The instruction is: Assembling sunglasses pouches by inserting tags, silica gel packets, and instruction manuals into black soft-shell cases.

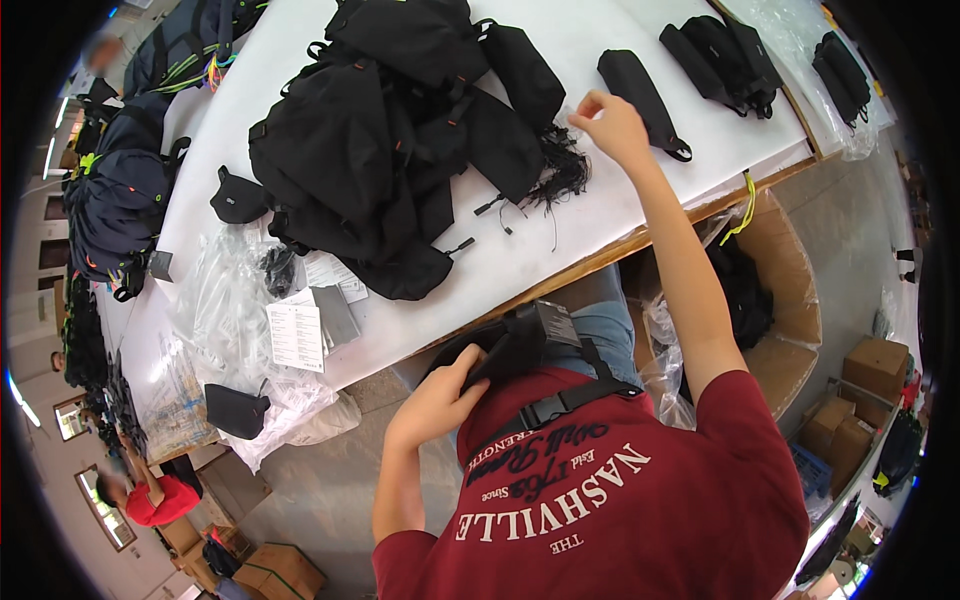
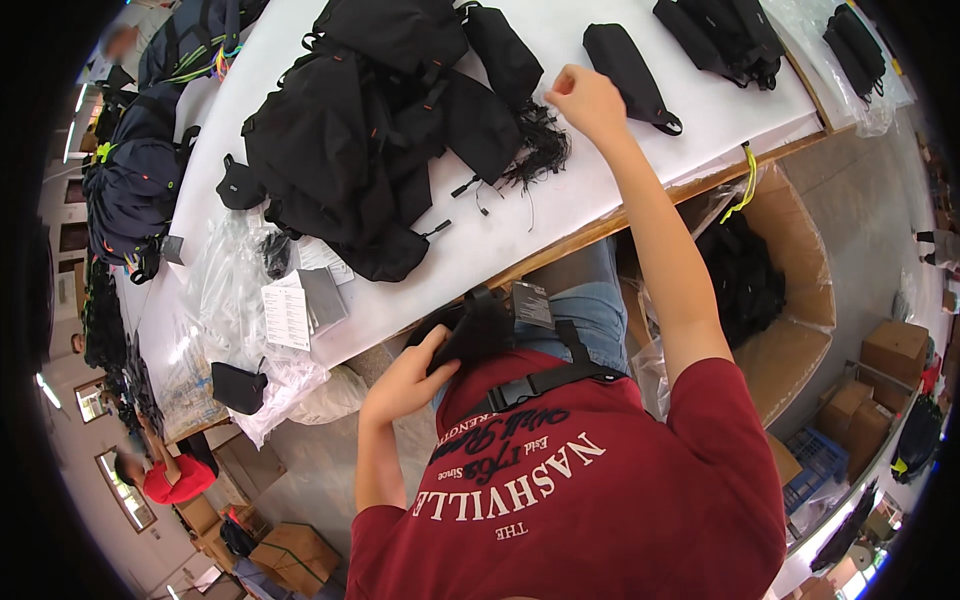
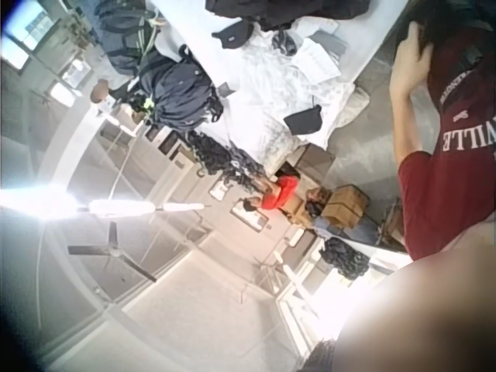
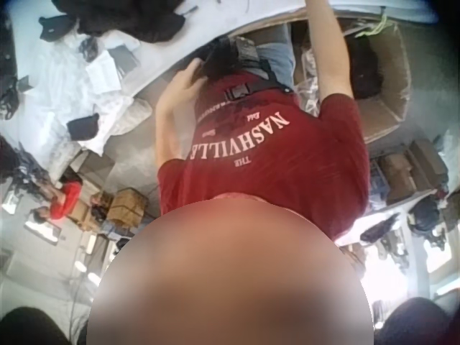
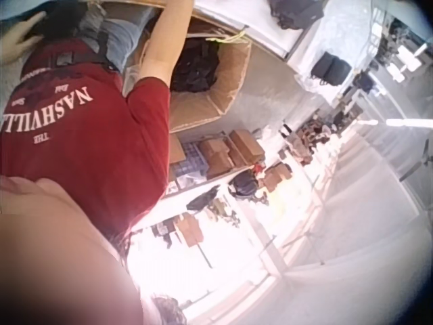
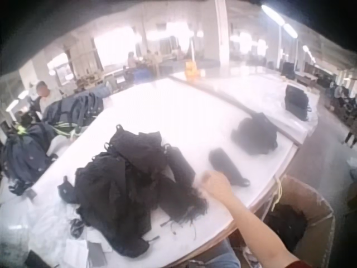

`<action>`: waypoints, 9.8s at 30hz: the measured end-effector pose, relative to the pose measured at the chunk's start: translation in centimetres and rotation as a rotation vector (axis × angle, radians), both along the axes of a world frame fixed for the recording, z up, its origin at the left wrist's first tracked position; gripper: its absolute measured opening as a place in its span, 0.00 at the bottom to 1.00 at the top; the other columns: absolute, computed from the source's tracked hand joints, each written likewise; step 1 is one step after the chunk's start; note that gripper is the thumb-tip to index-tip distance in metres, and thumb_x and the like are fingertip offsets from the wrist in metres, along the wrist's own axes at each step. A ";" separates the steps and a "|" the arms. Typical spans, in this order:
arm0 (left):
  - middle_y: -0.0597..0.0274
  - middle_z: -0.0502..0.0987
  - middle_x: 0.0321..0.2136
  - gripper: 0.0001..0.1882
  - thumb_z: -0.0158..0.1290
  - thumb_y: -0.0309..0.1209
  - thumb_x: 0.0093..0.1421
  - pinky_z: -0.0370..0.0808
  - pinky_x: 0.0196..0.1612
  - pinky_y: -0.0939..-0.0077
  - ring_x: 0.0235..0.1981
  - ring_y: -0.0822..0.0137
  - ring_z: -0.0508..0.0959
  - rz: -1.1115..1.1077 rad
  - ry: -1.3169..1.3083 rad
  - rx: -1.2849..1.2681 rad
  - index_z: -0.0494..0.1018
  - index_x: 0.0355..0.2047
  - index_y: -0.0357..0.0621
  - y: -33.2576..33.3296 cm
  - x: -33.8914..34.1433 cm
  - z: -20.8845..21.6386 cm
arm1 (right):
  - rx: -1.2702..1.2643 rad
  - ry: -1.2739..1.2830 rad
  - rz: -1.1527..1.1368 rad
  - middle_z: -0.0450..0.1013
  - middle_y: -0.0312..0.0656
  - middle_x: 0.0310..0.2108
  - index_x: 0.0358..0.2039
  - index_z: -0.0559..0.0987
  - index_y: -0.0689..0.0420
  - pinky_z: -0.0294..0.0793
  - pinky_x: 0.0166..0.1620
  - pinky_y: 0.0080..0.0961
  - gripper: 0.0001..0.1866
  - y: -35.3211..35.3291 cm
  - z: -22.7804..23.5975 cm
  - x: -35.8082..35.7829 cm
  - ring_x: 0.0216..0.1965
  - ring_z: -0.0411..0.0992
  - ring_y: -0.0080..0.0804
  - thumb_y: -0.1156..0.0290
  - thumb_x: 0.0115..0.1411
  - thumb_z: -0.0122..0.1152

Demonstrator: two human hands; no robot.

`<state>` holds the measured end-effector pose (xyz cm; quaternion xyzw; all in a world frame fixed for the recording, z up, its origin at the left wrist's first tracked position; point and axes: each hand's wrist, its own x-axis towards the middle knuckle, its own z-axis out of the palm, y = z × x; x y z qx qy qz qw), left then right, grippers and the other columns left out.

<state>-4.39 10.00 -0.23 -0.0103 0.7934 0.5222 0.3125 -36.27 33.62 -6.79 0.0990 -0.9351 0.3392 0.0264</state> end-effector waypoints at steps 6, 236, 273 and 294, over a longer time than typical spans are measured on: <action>0.48 0.74 0.26 0.12 0.49 0.24 0.57 0.70 0.33 0.61 0.29 0.49 0.75 0.051 0.240 -0.226 0.69 0.42 0.41 0.6 -0.5 0.8 | -0.408 0.051 0.139 0.72 0.33 0.20 0.29 0.79 0.53 0.65 0.28 0.21 0.08 -1.1 6.9 8.3 0.21 0.66 0.23 0.64 0.51 0.66; 0.59 0.77 0.38 0.23 0.59 0.22 0.49 0.75 0.44 0.75 0.38 0.68 0.78 1.095 -0.142 0.996 0.69 0.47 0.34 5.2 -0.4 -2.7 | -0.967 -0.340 0.375 0.70 0.33 0.23 0.38 0.76 0.60 0.63 0.25 0.14 0.09 -6.3 8.1 19.2 0.25 0.66 0.14 0.70 0.64 0.50; 0.67 0.65 0.23 0.06 0.49 0.28 0.59 0.58 0.29 0.80 0.23 0.74 0.59 1.082 0.009 1.373 0.66 0.26 0.41 2.3 -2.3 -1.0 | -0.559 -0.005 0.831 0.68 0.38 0.18 0.27 0.80 0.57 0.63 0.23 0.26 0.09 -5.4 9.4 22.6 0.20 0.67 0.33 0.76 0.43 0.69; 0.56 0.71 0.50 0.18 0.42 0.36 0.66 0.68 0.55 0.68 0.52 0.62 0.71 1.270 0.022 1.185 0.65 0.52 0.36 3.7 -1.4 -1.0 | 0.119 0.450 0.948 0.68 0.40 0.45 0.55 0.70 0.43 0.66 0.52 0.34 0.34 -6.1 8.5 20.6 0.47 0.66 0.38 0.68 0.43 0.64</action>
